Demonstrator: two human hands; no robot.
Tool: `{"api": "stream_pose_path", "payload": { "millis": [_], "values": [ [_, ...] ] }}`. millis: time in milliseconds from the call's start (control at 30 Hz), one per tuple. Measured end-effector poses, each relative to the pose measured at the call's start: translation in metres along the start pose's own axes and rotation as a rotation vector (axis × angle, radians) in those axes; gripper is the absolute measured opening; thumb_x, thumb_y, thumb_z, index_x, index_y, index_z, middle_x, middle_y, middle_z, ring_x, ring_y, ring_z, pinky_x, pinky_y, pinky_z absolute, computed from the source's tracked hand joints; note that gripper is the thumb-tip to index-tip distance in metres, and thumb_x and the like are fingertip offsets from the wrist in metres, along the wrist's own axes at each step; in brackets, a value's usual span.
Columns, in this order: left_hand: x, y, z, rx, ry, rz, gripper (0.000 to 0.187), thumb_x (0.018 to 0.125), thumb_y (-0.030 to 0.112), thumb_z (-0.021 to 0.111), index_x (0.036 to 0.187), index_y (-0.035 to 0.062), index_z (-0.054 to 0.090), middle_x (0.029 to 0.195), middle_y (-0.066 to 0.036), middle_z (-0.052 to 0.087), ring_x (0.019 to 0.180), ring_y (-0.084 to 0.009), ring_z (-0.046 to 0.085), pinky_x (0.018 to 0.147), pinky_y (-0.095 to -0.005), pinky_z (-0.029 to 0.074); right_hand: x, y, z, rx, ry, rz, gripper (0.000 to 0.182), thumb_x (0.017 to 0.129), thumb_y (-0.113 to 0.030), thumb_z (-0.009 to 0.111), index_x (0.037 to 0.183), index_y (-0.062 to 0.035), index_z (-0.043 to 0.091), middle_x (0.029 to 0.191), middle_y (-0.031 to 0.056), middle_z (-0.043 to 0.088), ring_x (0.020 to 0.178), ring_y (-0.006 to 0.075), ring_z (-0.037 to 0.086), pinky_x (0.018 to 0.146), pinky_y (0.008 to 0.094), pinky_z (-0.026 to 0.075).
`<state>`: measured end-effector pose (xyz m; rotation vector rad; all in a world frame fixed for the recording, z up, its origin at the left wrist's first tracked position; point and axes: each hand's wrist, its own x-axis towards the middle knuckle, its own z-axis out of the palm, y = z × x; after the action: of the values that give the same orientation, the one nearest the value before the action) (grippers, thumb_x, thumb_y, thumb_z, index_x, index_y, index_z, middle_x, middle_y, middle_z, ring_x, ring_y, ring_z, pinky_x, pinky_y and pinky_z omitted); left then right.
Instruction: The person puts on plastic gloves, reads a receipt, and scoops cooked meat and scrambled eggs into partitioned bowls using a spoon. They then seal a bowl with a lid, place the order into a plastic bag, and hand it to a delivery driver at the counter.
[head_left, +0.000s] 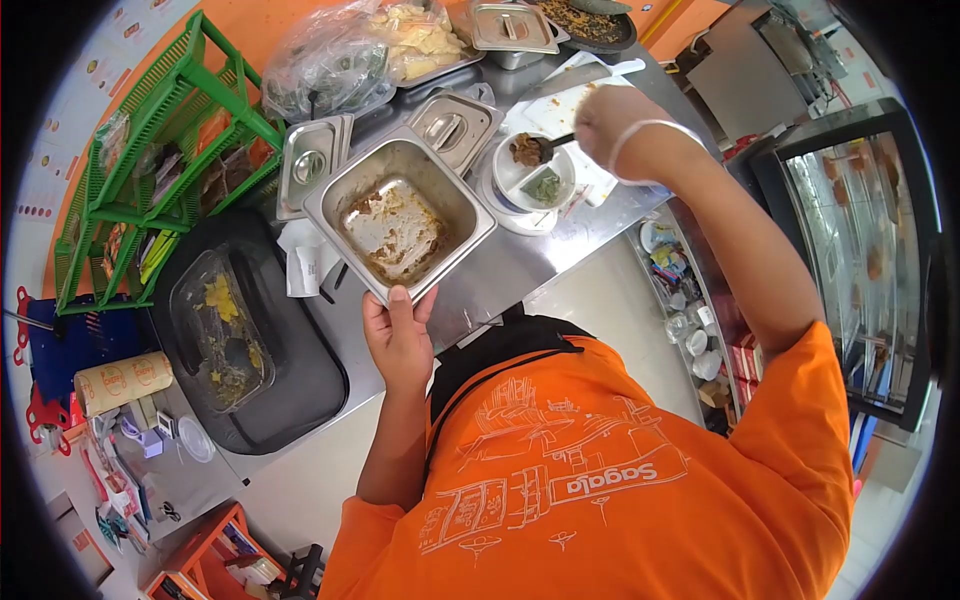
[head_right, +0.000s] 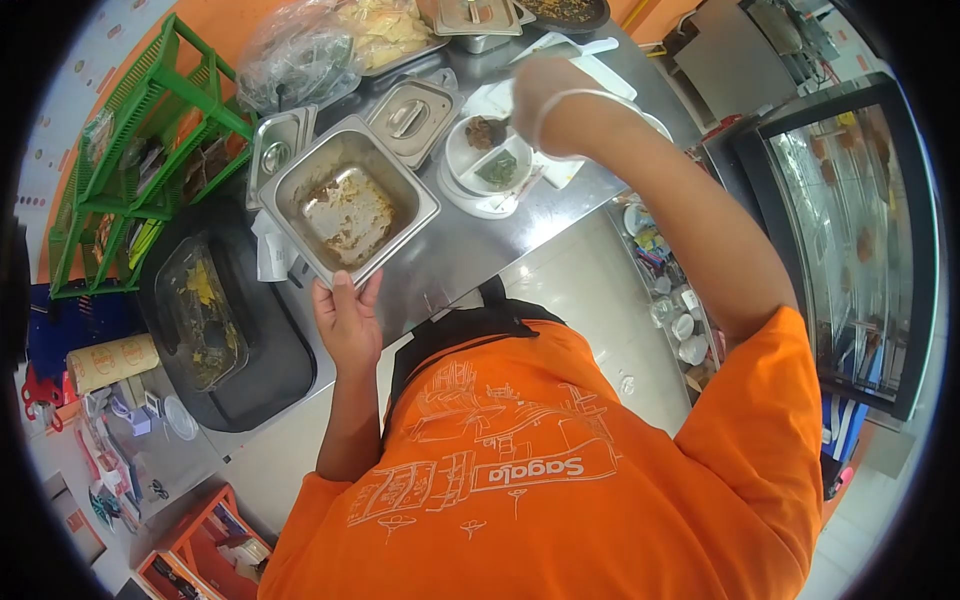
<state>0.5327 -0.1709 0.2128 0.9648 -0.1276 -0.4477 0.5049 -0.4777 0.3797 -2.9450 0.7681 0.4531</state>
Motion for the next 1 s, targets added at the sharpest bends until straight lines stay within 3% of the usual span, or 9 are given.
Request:
{"api": "stream_pose_path", "payload": {
  "millis": [267,400,500,533,667,767,867,1000],
  "values": [
    [-0.007,0.000,-0.019,-0.023,-0.034,-0.032,0.016,0.104,0.016,0.048,0.111,0.0014,0.049,0.119,-0.012,0.059,0.109,-0.0206,0.063,0.097,-0.0421,0.055,0.003,-0.072,-0.016,-0.257,-0.048,0.000,0.018,0.083,-0.006,0.060,0.091,0.0036,0.072,0.093,0.0243,0.070,0.087,0.0378,0.070,0.076,0.0429,0.056],
    [-0.010,0.000,-0.032,-0.035,-0.045,-0.035,0.016,0.104,0.016,0.048,0.111,0.0013,0.049,0.118,-0.012,0.059,0.109,-0.0204,0.062,0.097,-0.0418,0.055,0.004,-0.075,-0.017,-0.483,-0.099,-0.056,0.019,0.084,-0.006,0.059,0.094,0.0038,0.072,0.096,0.0246,0.070,0.089,0.0373,0.070,0.077,0.0421,0.057],
    [-0.014,0.003,-0.035,-0.031,-0.026,-0.041,0.016,0.104,0.016,0.048,0.111,0.0015,0.049,0.118,-0.012,0.059,0.109,-0.0200,0.062,0.097,-0.0411,0.055,0.001,-0.069,-0.012,-0.476,-0.053,-0.065,0.020,0.085,-0.005,0.058,0.096,0.0043,0.072,0.095,0.0247,0.070,0.089,0.0374,0.070,0.077,0.0419,0.056],
    [-0.014,0.003,-0.036,-0.025,-0.020,-0.044,0.016,0.104,0.016,0.048,0.110,0.0016,0.049,0.118,-0.012,0.059,0.108,-0.0199,0.062,0.097,-0.0409,0.055,-0.004,-0.069,-0.010,-0.219,0.020,-0.011,0.019,0.084,-0.005,0.058,0.095,0.0040,0.071,0.095,0.0245,0.070,0.088,0.0377,0.070,0.077,0.0426,0.056],
    [-0.014,0.005,-0.041,-0.012,-0.012,-0.049,0.015,0.104,0.015,0.049,0.111,0.0020,0.050,0.118,-0.011,0.059,0.108,-0.0196,0.062,0.095,-0.0403,0.056,-0.008,-0.071,-0.006,-0.182,-0.011,0.072,0.020,0.085,-0.006,0.058,0.096,0.0024,0.072,0.094,0.0226,0.070,0.088,0.0377,0.069,0.079,0.0422,0.055],
    [-0.015,0.007,-0.041,-0.001,0.006,-0.042,0.015,0.103,0.015,0.050,0.112,0.0022,0.050,0.119,-0.011,0.059,0.108,-0.0196,0.063,0.095,-0.0405,0.056,-0.001,-0.059,0.002,-0.324,-0.003,-0.016,0.020,0.086,-0.008,0.057,0.095,0.0015,0.072,0.096,0.0205,0.071,0.088,0.0380,0.069,0.081,0.0413,0.055],
    [-0.014,0.008,-0.042,0.006,-0.012,-0.033,0.016,0.103,0.015,0.050,0.113,0.0023,0.050,0.119,-0.011,0.060,0.107,-0.0196,0.063,0.095,-0.0406,0.056,-0.020,-0.039,-0.001,0.033,0.255,0.049,0.021,0.087,-0.012,0.058,0.098,-0.0009,0.072,0.094,0.0177,0.072,0.085,0.0336,0.070,0.079,0.0391,0.054],
    [-0.015,0.010,-0.042,0.006,-0.032,-0.009,0.016,0.103,0.014,0.050,0.114,0.0023,0.050,0.119,-0.012,0.060,0.108,-0.0202,0.064,0.094,-0.0405,0.057,-0.053,-0.007,-0.019,0.359,0.203,0.034,0.024,0.090,-0.016,0.061,0.103,0.0016,0.071,0.087,0.0108,0.070,0.077,0.0202,0.065,0.072,0.0313,0.051]
  ]
}}
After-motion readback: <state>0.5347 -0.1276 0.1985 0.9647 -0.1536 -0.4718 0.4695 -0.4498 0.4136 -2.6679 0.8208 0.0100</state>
